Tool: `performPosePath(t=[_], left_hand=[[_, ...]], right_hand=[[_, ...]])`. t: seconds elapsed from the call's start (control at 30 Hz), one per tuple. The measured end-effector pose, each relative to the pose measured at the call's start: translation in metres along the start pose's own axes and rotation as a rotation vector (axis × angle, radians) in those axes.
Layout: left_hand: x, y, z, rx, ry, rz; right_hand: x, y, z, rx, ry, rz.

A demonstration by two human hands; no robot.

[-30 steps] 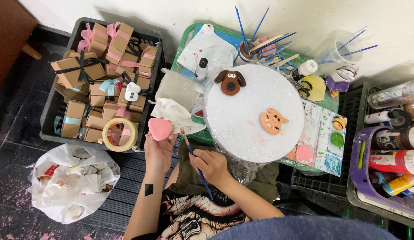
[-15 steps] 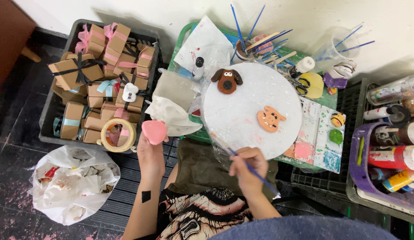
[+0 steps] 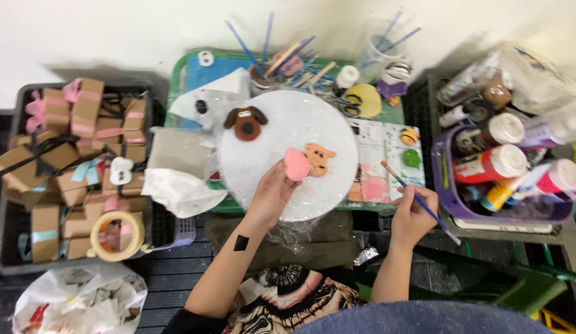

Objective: The person paints clay animal figures with a brush. They apply pigment to a brown dog, a pink pig, and an orange cat figure on a turntable, handling the items one at a time and turning them over to reach different parts.

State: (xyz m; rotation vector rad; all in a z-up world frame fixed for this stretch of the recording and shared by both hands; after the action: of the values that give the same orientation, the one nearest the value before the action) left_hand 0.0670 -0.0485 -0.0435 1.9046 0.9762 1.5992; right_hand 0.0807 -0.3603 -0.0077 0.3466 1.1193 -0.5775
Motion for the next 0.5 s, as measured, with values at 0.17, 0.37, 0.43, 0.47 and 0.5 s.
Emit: performPosePath(t=[0.17,0.37,0.43,0.47,0.5], left_hand=[[-0.011,-0.005,0.001,0.006,-0.008,0.031],[0.000,0.004,-0.006,-0.046,-0.003,0.156],[0.002,0.007,-0.008,-0.057,0.000,0.185],[0.003,0.008,-0.008,-0.067,-0.007,0.197],[0.005,0.009,-0.010,-0.075,-0.011,0.209]], right_hand=[[0.041,-0.024,0.026,0.043,0.110,-0.016],[0.048,-0.038,0.048,0.080,0.142,-0.104],[0.052,-0.036,0.053,0.052,0.160,-0.150],[0.055,-0.037,0.054,0.034,0.162,-0.166],[0.057,-0.036,0.056,0.013,0.163,-0.181]])
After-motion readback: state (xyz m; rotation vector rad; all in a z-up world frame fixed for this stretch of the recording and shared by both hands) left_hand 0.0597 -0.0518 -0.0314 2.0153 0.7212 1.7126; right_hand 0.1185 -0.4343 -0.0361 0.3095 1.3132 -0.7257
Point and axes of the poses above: each hand's wrist, its own z-axis towards the middle knuckle, its own y-axis out of the palm, x = y × z, the point moved 3 cm from there along z, towards the middle knuckle, and after that the axes turned 11 degrees about x, right-handed, at the moved point
